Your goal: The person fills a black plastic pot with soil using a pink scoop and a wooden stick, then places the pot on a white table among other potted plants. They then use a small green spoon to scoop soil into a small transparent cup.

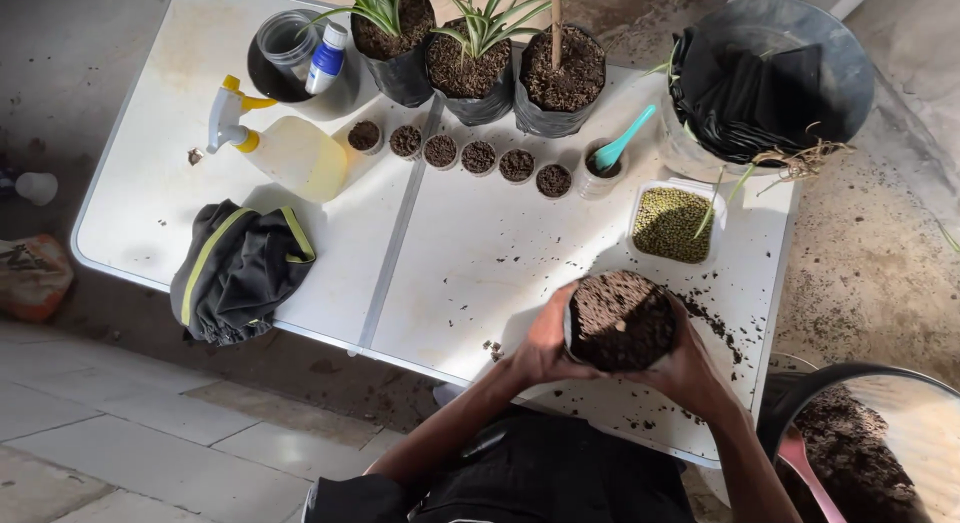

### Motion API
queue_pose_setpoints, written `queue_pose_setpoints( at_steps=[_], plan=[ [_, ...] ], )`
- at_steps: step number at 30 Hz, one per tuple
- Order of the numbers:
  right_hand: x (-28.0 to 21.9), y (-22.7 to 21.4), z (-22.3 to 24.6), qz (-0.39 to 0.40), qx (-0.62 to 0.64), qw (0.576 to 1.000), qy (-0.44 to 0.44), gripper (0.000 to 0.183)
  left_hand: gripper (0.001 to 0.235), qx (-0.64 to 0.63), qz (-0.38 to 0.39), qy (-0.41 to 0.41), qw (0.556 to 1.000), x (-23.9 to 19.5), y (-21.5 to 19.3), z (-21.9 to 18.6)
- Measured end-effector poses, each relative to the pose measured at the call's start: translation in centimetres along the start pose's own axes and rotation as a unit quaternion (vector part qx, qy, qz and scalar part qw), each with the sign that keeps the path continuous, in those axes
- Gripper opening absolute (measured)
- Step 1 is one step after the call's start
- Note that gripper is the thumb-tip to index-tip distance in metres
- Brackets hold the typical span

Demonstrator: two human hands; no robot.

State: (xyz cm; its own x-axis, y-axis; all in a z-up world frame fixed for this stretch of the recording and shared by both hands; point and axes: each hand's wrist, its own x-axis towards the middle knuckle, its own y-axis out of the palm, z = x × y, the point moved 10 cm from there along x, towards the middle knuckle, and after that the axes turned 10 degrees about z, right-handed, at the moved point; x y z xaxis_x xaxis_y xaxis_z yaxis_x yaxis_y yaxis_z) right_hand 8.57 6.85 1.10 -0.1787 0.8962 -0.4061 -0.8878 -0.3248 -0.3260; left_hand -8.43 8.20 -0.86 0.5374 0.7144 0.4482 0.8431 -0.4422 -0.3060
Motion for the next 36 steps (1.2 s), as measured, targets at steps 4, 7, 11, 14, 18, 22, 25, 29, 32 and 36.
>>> queue_pose_setpoints(
  at_steps=[4,7,11,14,18,22,25,29,32,36],
  plan=[
    [2.6,2.2,0.8,-0.010,-0.108,0.977,-0.184,0.132,0.134,-0.021,-0.014,-0.032,0.999,-2.5,-1.9,4.7],
    [3.3,3.4,1.0,-0.006,-0.099,0.978,-0.182,0.134,0.130,-0.032,0.007,-0.063,0.997,-2.4,-3.5,4.5],
    [2.9,4.4,1.9,0.077,-0.110,0.990,-0.047,0.127,0.128,-0.065,0.015,-0.127,0.990,-0.8,-5.0,2.6],
    [1.5,2.5,3.7,0.136,-0.048,0.986,-0.085,0.129,0.143,-0.020,0.040,-0.092,0.995,-1.9,-4.4,3.9],
    [2.9,-5.7,3.0,0.011,0.028,0.982,-0.188,0.070,0.126,-0.087,0.029,-0.081,0.992,0.7,-6.5,1.3],
    [2.2,-20.1,4.5,-0.381,-0.072,0.900,-0.198,0.026,0.093,-0.099,-0.032,-0.039,0.994,6.9,-9.6,-2.7],
    [8.5,-26.1,3.0,-0.335,-0.073,0.935,-0.091,0.043,0.081,-0.125,-0.022,-0.029,0.992,13.0,-9.6,-4.3],
    [11.7,-24.7,3.1,-0.165,0.011,0.971,0.171,0.086,0.073,-0.149,0.005,-0.016,0.989,16.9,-8.3,-5.2],
    [14.8,-27.5,-0.7,-0.173,-0.077,0.982,-0.021,0.058,0.070,-0.165,-0.020,-0.023,0.986,16.4,-8.4,-3.6],
    [11.1,-27.5,2.4,-0.139,-0.047,0.937,-0.318,0.031,0.072,-0.204,-0.047,-0.056,0.976,14.4,-9.9,-2.7]
  ],
)
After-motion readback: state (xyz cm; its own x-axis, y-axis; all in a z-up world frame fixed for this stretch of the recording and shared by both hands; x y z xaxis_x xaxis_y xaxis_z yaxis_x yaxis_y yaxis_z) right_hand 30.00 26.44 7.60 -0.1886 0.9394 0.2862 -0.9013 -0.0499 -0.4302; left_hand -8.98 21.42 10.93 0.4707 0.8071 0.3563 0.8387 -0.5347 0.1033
